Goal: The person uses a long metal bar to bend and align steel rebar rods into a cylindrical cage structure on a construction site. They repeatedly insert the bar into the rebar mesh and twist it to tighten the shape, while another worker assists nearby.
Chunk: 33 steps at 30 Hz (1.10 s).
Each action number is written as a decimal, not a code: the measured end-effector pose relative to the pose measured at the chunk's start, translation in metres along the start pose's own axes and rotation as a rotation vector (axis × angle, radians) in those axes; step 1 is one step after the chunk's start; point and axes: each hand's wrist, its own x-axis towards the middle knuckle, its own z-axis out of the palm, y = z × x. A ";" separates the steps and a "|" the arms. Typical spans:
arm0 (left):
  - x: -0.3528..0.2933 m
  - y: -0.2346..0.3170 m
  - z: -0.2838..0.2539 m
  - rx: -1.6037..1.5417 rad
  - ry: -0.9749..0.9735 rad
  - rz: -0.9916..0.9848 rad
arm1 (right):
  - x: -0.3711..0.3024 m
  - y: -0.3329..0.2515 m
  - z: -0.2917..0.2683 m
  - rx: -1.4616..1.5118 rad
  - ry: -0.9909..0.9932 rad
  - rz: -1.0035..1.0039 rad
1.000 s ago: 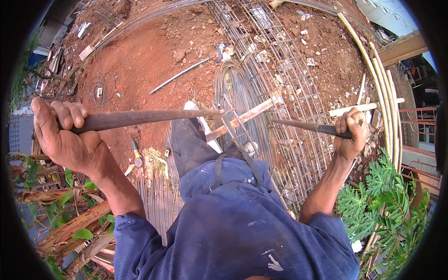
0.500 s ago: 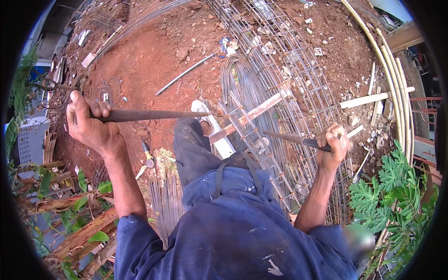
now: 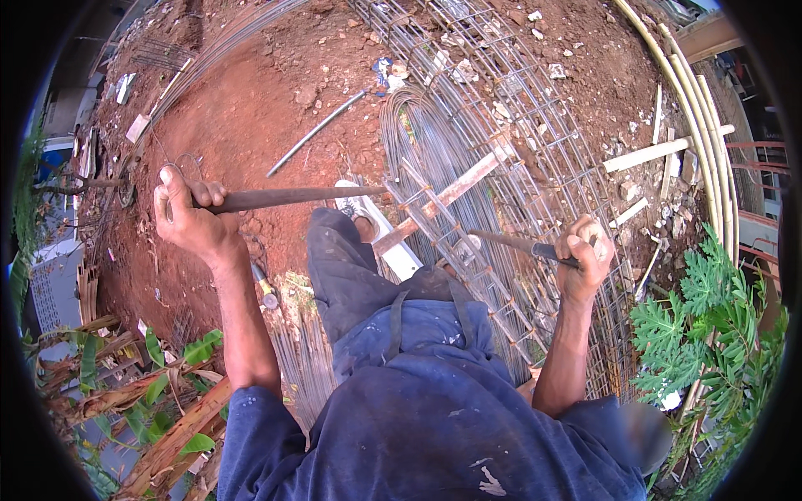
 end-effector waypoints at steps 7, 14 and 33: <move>0.009 -0.012 -0.001 0.056 0.007 0.004 | 0.000 0.004 -0.003 -0.036 0.017 -0.017; 0.081 -0.041 0.006 0.004 0.002 -0.077 | 0.004 0.011 -0.003 0.072 0.016 -0.087; 0.280 -0.230 -0.022 0.374 0.271 0.206 | 0.111 -0.019 0.129 -0.068 -0.283 0.037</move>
